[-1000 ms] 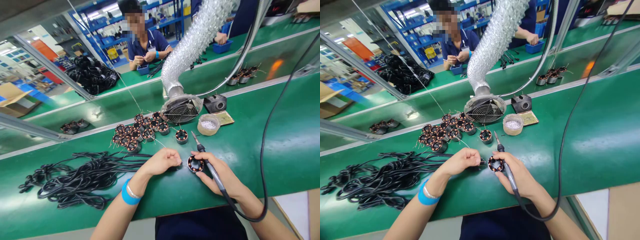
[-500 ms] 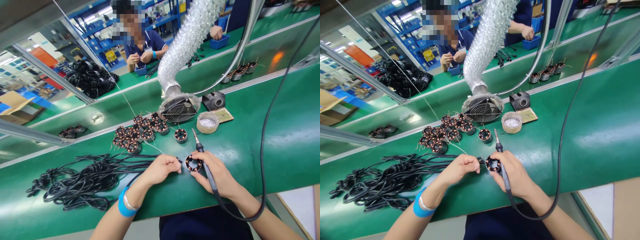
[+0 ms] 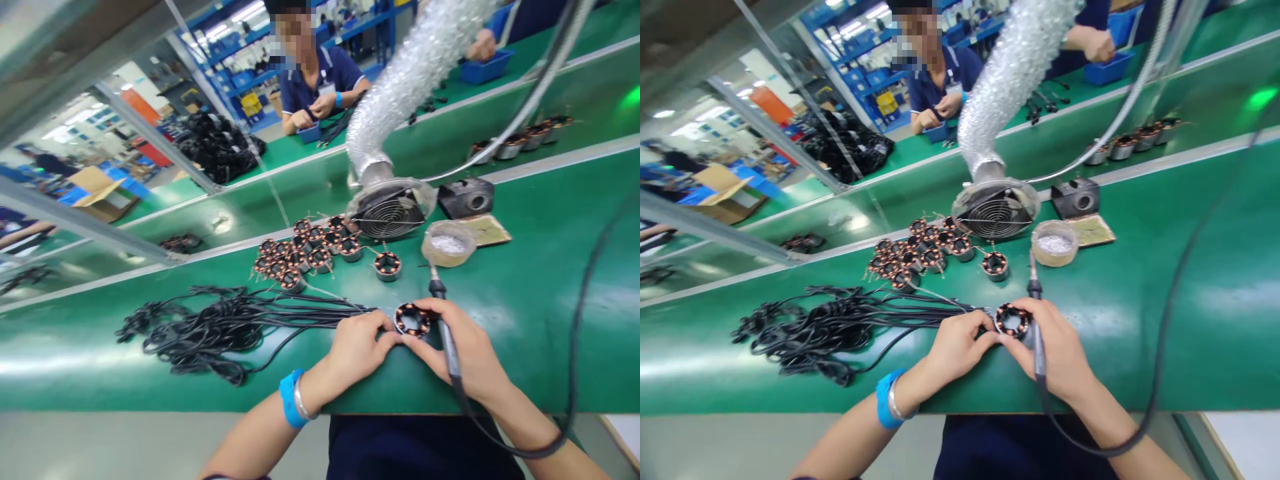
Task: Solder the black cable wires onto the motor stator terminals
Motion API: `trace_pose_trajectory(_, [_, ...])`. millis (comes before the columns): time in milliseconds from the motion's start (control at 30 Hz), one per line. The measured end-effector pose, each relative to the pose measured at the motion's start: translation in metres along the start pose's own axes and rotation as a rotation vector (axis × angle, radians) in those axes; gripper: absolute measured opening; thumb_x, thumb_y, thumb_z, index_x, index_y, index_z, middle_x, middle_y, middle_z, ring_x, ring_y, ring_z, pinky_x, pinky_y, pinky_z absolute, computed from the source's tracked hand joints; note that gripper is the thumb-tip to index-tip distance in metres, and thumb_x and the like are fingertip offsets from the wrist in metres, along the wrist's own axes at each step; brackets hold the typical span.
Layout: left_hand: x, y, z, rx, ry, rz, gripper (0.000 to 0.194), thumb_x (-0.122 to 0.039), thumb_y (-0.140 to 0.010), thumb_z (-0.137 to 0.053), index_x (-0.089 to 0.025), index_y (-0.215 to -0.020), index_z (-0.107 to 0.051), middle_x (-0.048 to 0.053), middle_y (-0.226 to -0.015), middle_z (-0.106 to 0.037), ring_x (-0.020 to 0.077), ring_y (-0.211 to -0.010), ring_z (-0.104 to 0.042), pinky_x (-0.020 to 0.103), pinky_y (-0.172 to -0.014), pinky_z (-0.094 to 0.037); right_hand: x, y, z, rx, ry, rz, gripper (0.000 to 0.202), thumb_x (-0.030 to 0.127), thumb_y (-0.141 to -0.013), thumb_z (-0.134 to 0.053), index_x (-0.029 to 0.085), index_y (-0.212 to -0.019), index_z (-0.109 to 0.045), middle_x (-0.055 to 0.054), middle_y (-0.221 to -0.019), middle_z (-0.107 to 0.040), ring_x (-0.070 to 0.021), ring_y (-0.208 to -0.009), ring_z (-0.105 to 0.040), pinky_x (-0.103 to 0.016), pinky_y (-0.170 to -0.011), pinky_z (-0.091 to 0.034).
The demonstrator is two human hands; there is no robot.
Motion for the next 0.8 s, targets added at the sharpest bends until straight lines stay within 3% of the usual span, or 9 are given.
trace_pose_trajectory(133, [-0.001, 0.005, 0.001, -0.047, -0.035, -0.114, 0.021, -0.031, -0.094, -0.053, -0.02, -0.097, -0.071, 0.004, -0.096, -0.075, 0.018, -0.086, -0.067, 0.026, -0.077, -0.046, -0.006, 0.003, 0.0, -0.031, 0.088, 0.066, 0.043, 0.054, -0.091, -0.057, 0.02, -0.117, -0.054, -0.009, -0.1, -0.068, -0.0243, -0.081, -0.069, -0.036, -0.074, -0.055])
trace_pose_trajectory(200, [-0.001, 0.004, 0.002, -0.033, 0.022, -0.099, 0.022, -0.028, -0.094, -0.054, -0.018, -0.099, -0.072, 0.004, -0.092, -0.074, 0.017, -0.083, -0.066, 0.025, -0.075, -0.046, -0.01, 0.004, -0.002, -0.033, 0.108, 0.101, 0.045, 0.056, -0.092, -0.055, 0.02, -0.119, -0.054, -0.01, -0.101, -0.068, -0.0252, -0.078, -0.069, -0.038, -0.074, -0.055])
trace_pose_trajectory(333, [-0.004, -0.005, -0.004, 0.209, 0.413, 0.082, 0.021, -0.031, -0.09, -0.062, -0.013, -0.092, -0.072, -0.002, -0.068, -0.065, 0.0108, -0.062, -0.057, 0.02, -0.06, -0.043, -0.016, 0.007, -0.004, -0.005, 0.134, 0.149, 0.043, 0.056, -0.092, -0.053, 0.025, -0.121, -0.054, -0.011, -0.104, -0.068, -0.0279, -0.076, -0.069, -0.042, -0.073, -0.053])
trace_pose_trajectory(433, [-0.009, 0.001, 0.007, 0.344, 0.522, -0.006, 0.022, -0.029, -0.094, -0.056, -0.013, -0.09, -0.071, 0.001, -0.081, -0.071, 0.0125, -0.075, -0.063, 0.02, -0.071, -0.047, -0.019, 0.009, -0.002, 0.02, 0.127, 0.129, 0.045, 0.057, -0.091, -0.053, 0.025, -0.123, -0.053, -0.012, -0.106, -0.068, -0.0291, -0.077, -0.07, -0.043, -0.072, -0.053])
trace_pose_trajectory(533, [0.004, 0.031, 0.035, 0.264, 0.166, -0.059, 0.033, -0.03, -0.099, -0.044, -0.018, -0.086, -0.072, 0.005, -0.09, -0.075, 0.0182, -0.087, -0.068, 0.025, -0.08, -0.047, -0.017, 0.009, 0.002, 0.015, 0.087, 0.106, 0.05, 0.06, -0.089, -0.054, 0.022, -0.122, -0.054, -0.011, -0.106, -0.069, -0.0303, -0.08, -0.07, -0.044, -0.075, -0.054])
trace_pose_trajectory(567, [0.015, 0.043, 0.045, 0.213, 0.007, 0.002, 0.035, -0.031, -0.1, -0.042, -0.019, -0.087, -0.072, 0.005, -0.089, -0.075, 0.0198, -0.086, -0.069, 0.027, -0.078, -0.047, -0.015, 0.009, 0.003, 0.007, 0.079, 0.095, 0.05, 0.059, -0.089, -0.054, 0.021, -0.121, -0.055, -0.011, -0.106, -0.069, -0.0306, -0.081, -0.07, -0.045, -0.076, -0.054])
trace_pose_trajectory(700, [0.073, 0.079, 0.074, -0.089, -0.416, 0.485, 0.03, -0.038, -0.098, -0.046, -0.02, -0.108, -0.068, 0.008, -0.093, -0.076, 0.0261, -0.086, -0.071, 0.031, -0.072, -0.048, -0.01, 0.006, 0.004, -0.009, 0.08, 0.063, 0.046, 0.057, -0.09, -0.054, 0.021, -0.119, -0.055, -0.01, -0.104, -0.069, -0.0301, -0.081, -0.07, -0.044, -0.077, -0.054])
trace_pose_trajectory(733, [0.084, 0.082, 0.075, -0.124, -0.459, 0.543, 0.03, -0.039, -0.097, -0.049, -0.02, -0.112, -0.067, 0.009, -0.097, -0.076, 0.0271, -0.089, -0.071, 0.032, -0.073, -0.049, -0.01, 0.005, 0.004, -0.009, 0.083, 0.058, 0.046, 0.056, -0.09, -0.054, 0.022, -0.119, -0.055, -0.01, -0.103, -0.069, -0.03, -0.081, -0.07, -0.044, -0.077, -0.054])
trace_pose_trajectory(800, [0.098, 0.079, 0.071, -0.132, -0.452, 0.519, 0.03, -0.039, -0.094, -0.056, -0.02, -0.115, -0.067, 0.009, -0.102, -0.075, 0.0268, -0.093, -0.071, 0.032, -0.076, -0.049, -0.01, 0.005, 0.004, -0.018, 0.087, 0.058, 0.045, 0.055, -0.09, -0.054, 0.022, -0.119, -0.055, -0.01, -0.103, -0.07, -0.0293, -0.082, -0.07, -0.042, -0.078, -0.054])
Point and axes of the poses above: each hand's wrist, its own y-axis away from the middle knuckle, its own z-axis out of the back of the hand, x = y × z, the point moved 3 cm from there along -y, towards the middle knuckle
